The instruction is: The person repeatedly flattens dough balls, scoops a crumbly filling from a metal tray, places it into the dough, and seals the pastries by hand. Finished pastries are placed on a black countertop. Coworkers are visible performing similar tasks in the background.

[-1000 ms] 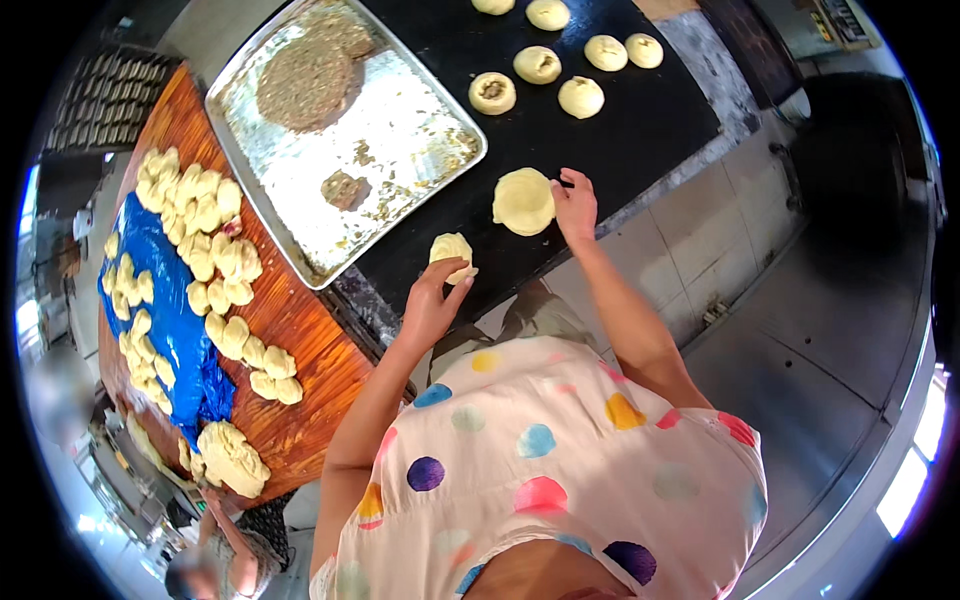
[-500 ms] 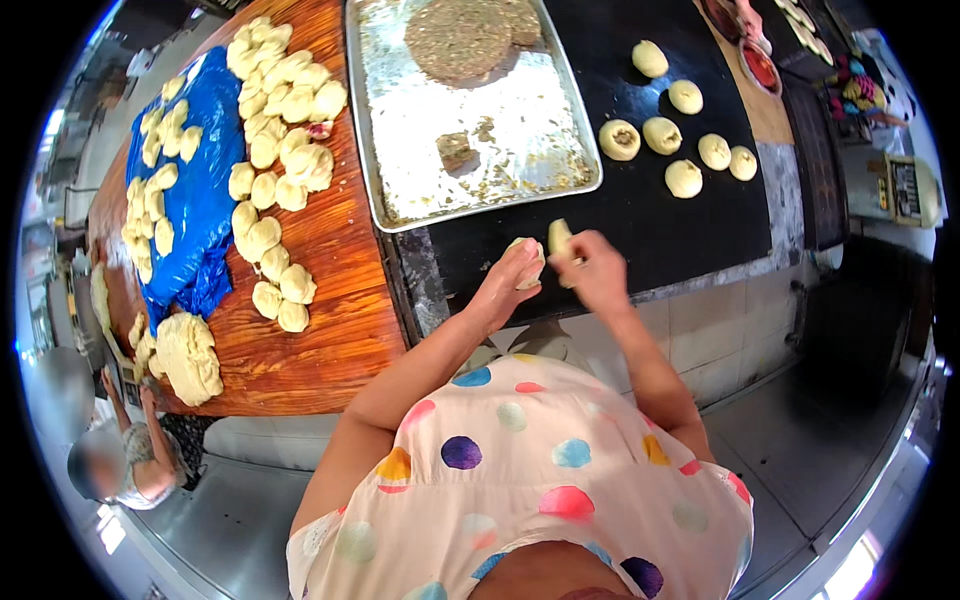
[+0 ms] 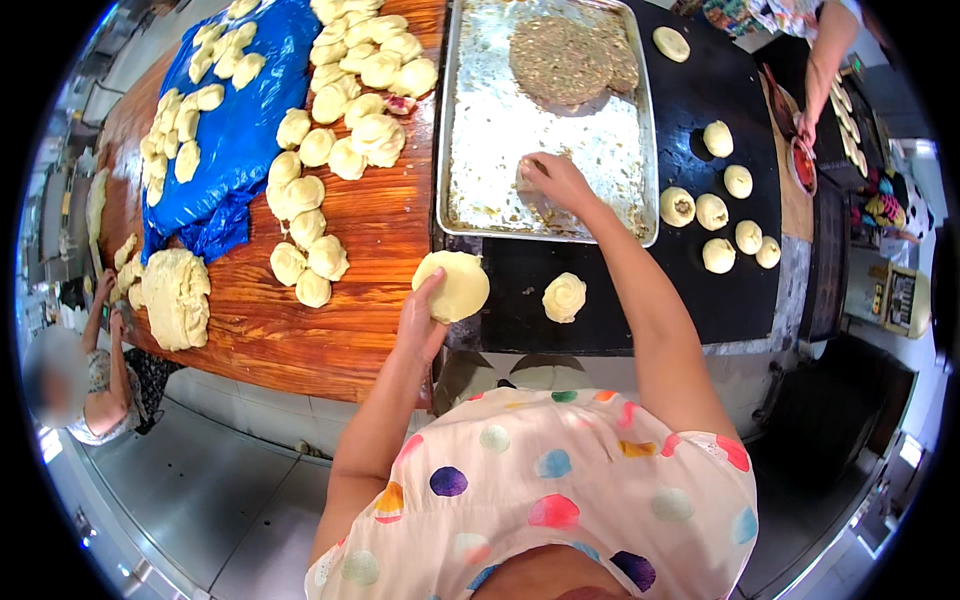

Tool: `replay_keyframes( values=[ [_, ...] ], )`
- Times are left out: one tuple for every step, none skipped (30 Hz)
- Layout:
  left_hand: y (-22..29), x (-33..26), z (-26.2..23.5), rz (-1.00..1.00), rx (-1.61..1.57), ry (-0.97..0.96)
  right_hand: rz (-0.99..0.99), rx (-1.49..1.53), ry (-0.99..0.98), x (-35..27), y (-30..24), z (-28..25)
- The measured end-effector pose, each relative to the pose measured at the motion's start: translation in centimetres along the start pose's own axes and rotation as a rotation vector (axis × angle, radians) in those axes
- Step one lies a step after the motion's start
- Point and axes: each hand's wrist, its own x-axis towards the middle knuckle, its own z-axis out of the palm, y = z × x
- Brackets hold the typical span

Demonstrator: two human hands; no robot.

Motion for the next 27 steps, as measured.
replay_keyframes(
  values=[
    [-0.1, -0.1, -0.5, 0.017, -0.028, 0.009, -0.028, -0.019, 0.033, -1.9, -0.9, 0.4],
    [-0.3, -0.1, -0.8, 0.030, -0.055, 0.014, -0.053, -0.038, 0.069, -3.8, -1.4, 0.8],
    [-0.2, 0.0, -0.8, 0.029, -0.050, 0.001, -0.143, -0.123, 0.147, -5.2, -1.5, 1.0],
    [-0.1, 0.2, -0.8, 0.026, -0.035, -0.010, -0.233, -0.197, 0.228, -6.5, -1.4, 1.5],
    [0.0, 0.4, -0.7, 0.023, -0.020, -0.021, -0.322, -0.271, 0.310, -7.0, -1.3, 1.6],
    [-0.1, 0.8, -0.6, 0.027, -0.012, -0.035, -0.362, -0.288, 0.312, -6.8, -1.1, 1.5],
    [0.0, 1.1, -0.4, 0.031, 0.003, -0.047, -0.401, -0.298, 0.320, -6.5, -1.3, 1.4],
    [0.0, 1.5, -0.2, 0.036, 0.019, -0.060, -0.440, -0.309, 0.328, -6.3, -1.4, 1.3],
    [0.1, 1.8, 0.1, 0.035, 0.021, -0.068, -0.415, -0.313, 0.241, -6.0, -1.5, 1.1],
    [0.2, 2.1, 0.4, 0.035, 0.026, -0.073, -0.391, -0.313, 0.157, -5.7, -1.6, 0.9],
    [0.3, 2.3, 0.8, 0.034, 0.032, -0.079, -0.366, -0.313, 0.073, -5.4, -1.6, 0.7],
    [0.2, 2.5, 1.2, 0.033, 0.037, -0.079, -0.343, -0.319, 0.039, -5.1, -1.5, 0.7],
    [0.2, 2.6, 1.7, 0.032, 0.042, -0.079, -0.320, -0.324, 0.007, -4.8, -1.3, 0.6],
    [0.3, 2.8, 2.1, 0.031, 0.048, -0.080, -0.296, -0.330, -0.025, -4.6, -1.0, 0.7],
    [0.4, 3.2, 2.5, 0.045, 0.094, -0.091, -0.303, -0.309, 0.012, -4.5, -0.9, 1.0],
    [0.6, 3.6, 2.9, 0.061, 0.134, -0.105, -0.311, -0.294, 0.049, -4.5, -0.6, 1.2],
    [0.7, 4.1, 3.4, 0.076, 0.174, -0.120, -0.318, -0.278, 0.085, -4.5, -0.2, 1.5],
    [0.8, 4.5, 3.9, 0.101, 0.171, -0.117, -0.276, -0.204, 0.147, -4.7, 0.1, 1.7],
    [0.9, 5.0, 4.4, 0.131, 0.163, -0.113, -0.239, -0.135, 0.205, -5.0, -0.1, 1.7],
    [0.9, 5.4, 5.0, 0.159, 0.155, -0.110, -0.202, -0.064, 0.263, -5.3, -0.3, 1.7],
    [0.7, 6.3, 5.1, 0.152, 0.128, -0.105, -0.068, 0.110, 0.236, -5.7, -0.3, 1.2],
    [0.5, 7.2, 5.3, 0.133, 0.099, -0.124, -0.078, 0.167, 0.249, -6.2, -1.2, 0.6],
    [0.2, 7.8, 5.8, 0.113, 0.070, -0.141, -0.087, 0.224, 0.259, -6.9, -2.2, 0.0],
    [-0.1, 8.4, 6.3, 0.094, 0.041, -0.158, -0.097, 0.281, 0.269, -7.5, -3.2, -0.6],
    [-0.1, 8.6, 7.5, 0.023, -0.038, -0.246, -0.169, 0.264, 0.275, -8.4, -4.3, -1.2],
    [-0.1, 8.4, 8.9, -0.020, -0.096, -0.331, -0.228, 0.185, 0.293, -9.0, -5.3, -1.5],
    [-0.2, 8.1, 10.3, -0.062, -0.155, -0.416, -0.287, 0.105, 0.309, -9.6, -6.3, -1.6]
  ],
)
